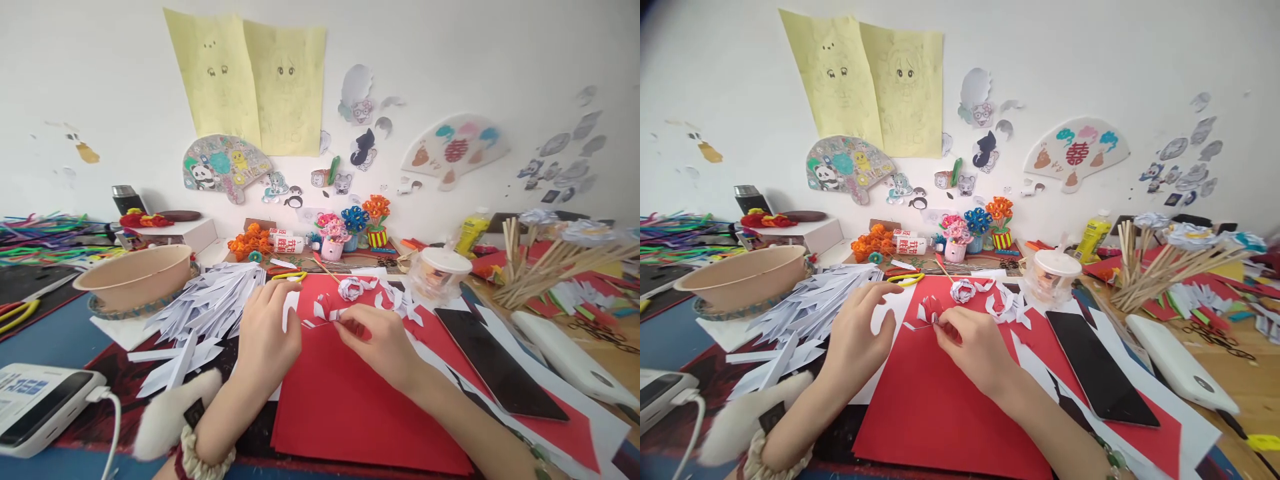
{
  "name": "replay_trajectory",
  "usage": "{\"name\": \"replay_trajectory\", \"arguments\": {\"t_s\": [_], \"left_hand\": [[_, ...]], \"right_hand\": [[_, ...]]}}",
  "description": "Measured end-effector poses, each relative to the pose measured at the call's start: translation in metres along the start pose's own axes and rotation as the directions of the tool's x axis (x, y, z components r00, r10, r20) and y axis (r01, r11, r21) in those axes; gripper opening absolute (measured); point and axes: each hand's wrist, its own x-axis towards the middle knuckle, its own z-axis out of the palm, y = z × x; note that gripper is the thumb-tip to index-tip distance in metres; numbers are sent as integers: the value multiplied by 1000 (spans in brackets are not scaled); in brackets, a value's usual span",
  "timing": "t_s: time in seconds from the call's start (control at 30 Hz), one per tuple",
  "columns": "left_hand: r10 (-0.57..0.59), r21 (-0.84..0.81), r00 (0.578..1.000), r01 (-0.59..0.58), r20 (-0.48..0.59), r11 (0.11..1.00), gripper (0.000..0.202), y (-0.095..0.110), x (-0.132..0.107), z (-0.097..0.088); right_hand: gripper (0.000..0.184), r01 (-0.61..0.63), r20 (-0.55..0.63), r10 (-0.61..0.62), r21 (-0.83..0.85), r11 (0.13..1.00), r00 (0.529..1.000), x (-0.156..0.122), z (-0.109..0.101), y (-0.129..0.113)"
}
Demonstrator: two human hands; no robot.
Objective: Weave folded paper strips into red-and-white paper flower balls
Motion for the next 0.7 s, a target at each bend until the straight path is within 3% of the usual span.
{"name": "replay_trajectory", "arguments": {"t_s": [0.07, 0.2, 0.4, 0.7], "left_hand": [[144, 89, 990, -143, -3, 986, 19, 4, -2, -1], [278, 97, 943, -299, 184, 949, 9, 8, -7, 2], [344, 115, 918, -370, 196, 922, 8, 4, -7, 6], [421, 182, 893, -446, 163, 876, 17, 2, -5, 6]], "right_hand": [[15, -4, 27, 4, 0, 1000, 1000, -1, 3, 1], [13, -11, 82, 14, -36, 999, 997, -1, 5, 3], [13, -12, 110, 15, -31, 999, 994, -1, 4, 4], [21, 45, 31, -44, -50, 998, 999, 0, -1, 3]]}}
